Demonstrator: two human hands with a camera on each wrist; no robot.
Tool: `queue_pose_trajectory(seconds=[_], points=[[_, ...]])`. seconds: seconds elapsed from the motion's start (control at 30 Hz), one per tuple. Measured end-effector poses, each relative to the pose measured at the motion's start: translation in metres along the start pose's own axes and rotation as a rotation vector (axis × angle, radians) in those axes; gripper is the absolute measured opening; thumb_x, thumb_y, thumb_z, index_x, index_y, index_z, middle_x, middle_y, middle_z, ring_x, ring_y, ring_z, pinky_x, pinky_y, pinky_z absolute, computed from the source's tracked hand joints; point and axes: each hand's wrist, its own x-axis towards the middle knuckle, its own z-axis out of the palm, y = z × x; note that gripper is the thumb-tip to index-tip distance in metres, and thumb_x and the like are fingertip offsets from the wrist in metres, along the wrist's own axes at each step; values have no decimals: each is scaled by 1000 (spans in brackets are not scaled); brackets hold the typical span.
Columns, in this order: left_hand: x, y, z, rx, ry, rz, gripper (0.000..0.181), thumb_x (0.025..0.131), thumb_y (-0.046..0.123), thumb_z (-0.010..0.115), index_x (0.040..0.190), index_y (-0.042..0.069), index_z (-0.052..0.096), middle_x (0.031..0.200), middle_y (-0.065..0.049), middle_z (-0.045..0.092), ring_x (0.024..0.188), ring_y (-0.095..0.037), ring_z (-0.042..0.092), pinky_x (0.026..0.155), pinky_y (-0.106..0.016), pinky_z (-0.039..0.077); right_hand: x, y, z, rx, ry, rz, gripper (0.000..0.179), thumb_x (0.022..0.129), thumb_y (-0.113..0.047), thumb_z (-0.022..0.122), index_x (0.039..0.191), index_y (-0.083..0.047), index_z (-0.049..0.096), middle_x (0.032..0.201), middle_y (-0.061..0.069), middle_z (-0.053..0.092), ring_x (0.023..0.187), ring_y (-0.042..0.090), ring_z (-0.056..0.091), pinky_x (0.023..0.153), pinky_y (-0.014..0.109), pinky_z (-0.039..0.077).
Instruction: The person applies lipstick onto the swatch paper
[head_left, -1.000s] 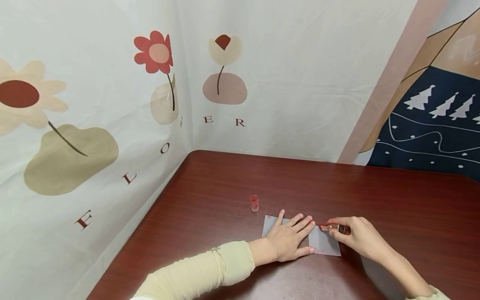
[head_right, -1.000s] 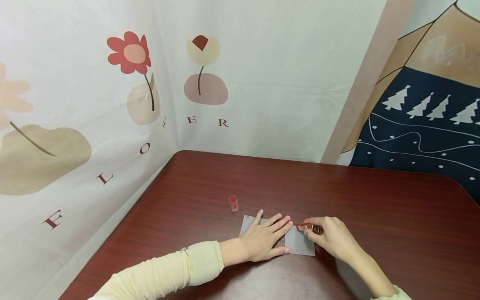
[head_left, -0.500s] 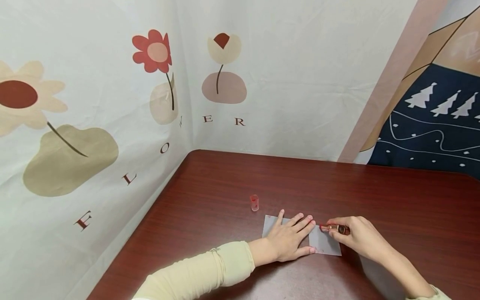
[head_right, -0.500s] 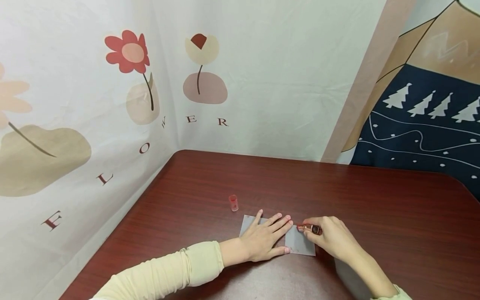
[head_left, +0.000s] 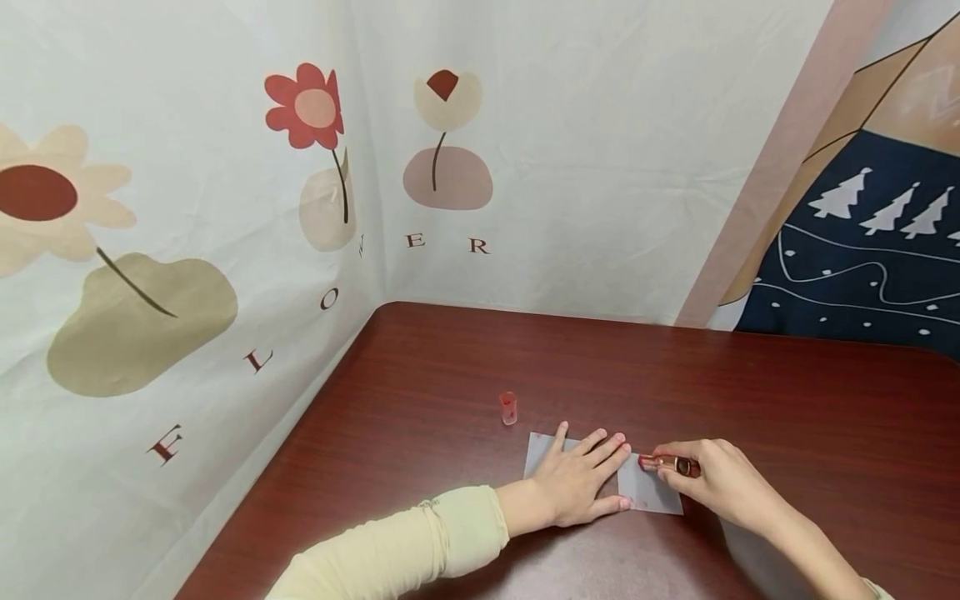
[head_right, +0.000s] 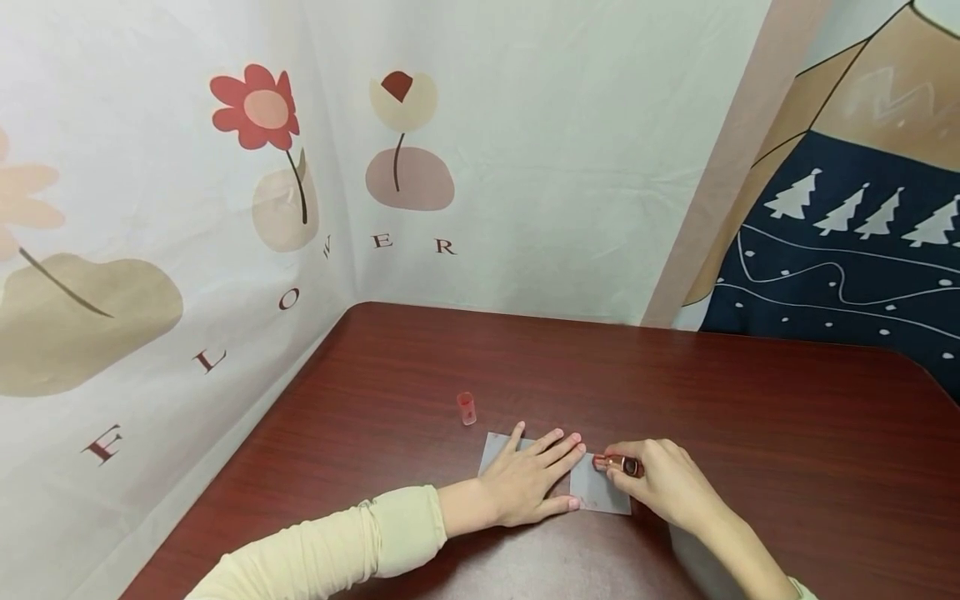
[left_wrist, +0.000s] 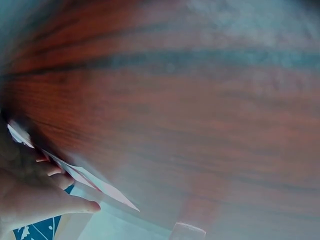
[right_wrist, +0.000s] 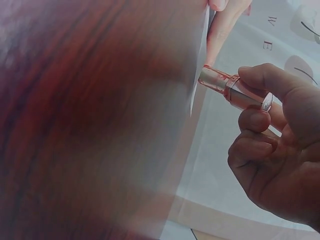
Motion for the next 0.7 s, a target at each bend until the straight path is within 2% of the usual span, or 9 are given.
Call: queue_pose_trajectory(seconds=[0.33, 0.7], points=[[0, 1, 1, -1, -4, -1, 69, 91, 66, 16, 150, 29, 18, 153, 13, 14, 139, -8, 13, 108, -50, 15, -1, 0, 0, 3, -12, 13, 21, 79, -16, 73, 98, -8, 72, 67, -15, 53, 50, -2, 34, 43, 20, 31], [1, 0, 1, 20, -2, 1, 69, 91, 66, 14, 150, 29, 17, 153, 13, 13, 139, -9, 13, 108, -50, 15, -1, 0, 1, -18, 15, 5, 19, 77, -13, 73, 96, -10, 72, 61, -18, 46, 50, -3, 35, 43, 20, 31]])
